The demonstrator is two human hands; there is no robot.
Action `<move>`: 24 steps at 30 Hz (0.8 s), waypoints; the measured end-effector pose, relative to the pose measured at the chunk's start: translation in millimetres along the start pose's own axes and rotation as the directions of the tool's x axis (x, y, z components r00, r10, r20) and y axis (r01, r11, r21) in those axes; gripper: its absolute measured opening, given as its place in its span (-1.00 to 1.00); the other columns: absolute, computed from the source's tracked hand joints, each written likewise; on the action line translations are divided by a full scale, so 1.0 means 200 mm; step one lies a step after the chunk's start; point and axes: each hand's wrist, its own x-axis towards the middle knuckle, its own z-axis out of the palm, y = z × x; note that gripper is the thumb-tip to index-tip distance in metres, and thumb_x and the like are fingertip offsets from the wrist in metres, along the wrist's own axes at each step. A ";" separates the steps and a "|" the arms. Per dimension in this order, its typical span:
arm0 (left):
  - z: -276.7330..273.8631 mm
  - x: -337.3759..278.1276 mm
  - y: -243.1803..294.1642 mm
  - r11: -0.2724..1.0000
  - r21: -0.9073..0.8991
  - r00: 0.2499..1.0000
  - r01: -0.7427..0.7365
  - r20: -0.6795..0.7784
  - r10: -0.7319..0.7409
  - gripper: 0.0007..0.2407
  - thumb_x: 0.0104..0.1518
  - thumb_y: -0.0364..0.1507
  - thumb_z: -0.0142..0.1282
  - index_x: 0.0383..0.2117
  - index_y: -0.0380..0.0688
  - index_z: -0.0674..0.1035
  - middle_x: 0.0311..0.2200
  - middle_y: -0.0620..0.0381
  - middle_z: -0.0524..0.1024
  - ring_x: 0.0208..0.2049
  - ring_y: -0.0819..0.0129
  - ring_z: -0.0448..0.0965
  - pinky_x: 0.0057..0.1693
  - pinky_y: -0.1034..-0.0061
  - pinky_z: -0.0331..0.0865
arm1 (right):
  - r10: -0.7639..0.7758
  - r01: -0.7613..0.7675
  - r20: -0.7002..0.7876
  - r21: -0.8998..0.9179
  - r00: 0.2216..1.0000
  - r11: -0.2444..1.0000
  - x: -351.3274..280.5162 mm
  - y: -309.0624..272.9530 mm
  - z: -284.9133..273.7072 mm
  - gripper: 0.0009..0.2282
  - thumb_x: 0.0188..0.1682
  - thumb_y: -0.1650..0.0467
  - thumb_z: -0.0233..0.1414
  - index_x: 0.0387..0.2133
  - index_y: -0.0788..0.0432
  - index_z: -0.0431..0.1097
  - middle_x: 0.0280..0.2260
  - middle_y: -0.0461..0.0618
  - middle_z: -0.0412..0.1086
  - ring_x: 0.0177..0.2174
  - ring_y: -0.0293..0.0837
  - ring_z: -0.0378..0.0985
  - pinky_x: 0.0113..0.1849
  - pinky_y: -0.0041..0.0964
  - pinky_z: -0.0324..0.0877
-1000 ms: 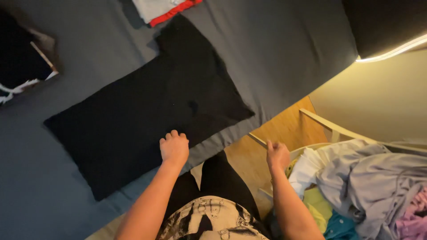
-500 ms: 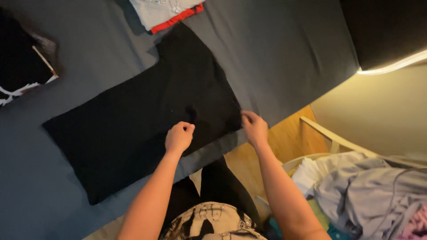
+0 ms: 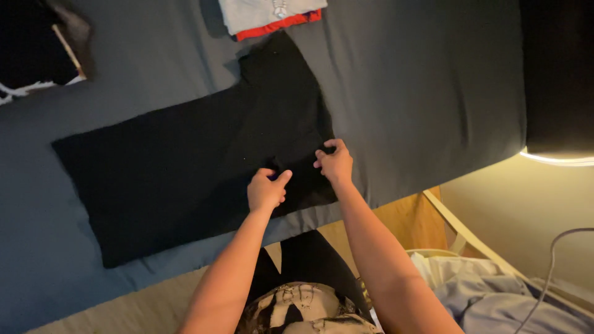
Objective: The person folds a black t-shirt, a pair of blue shorts, and a pink top on a bed. They pick up each item from a pile on a nearby chair, smooth it out on the bed, and fold it into a neat stack.
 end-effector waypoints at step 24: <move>-0.05 0.06 -0.25 0.994 -0.024 0.983 -0.109 0.146 0.112 -0.78 0.20 -0.30 0.07 -0.14 0.01 0.71 -0.33 -0.02 0.71 -0.40 0.27 0.75 -0.30 0.52 0.66 | -0.240 0.237 -0.027 -0.081 0.970 0.968 -0.10 0.20 -0.11 -0.68 -0.14 0.39 0.18 -0.13 -0.12 0.30 -0.26 -0.04 0.56 -0.23 0.05 0.61 -0.18 -0.03 0.47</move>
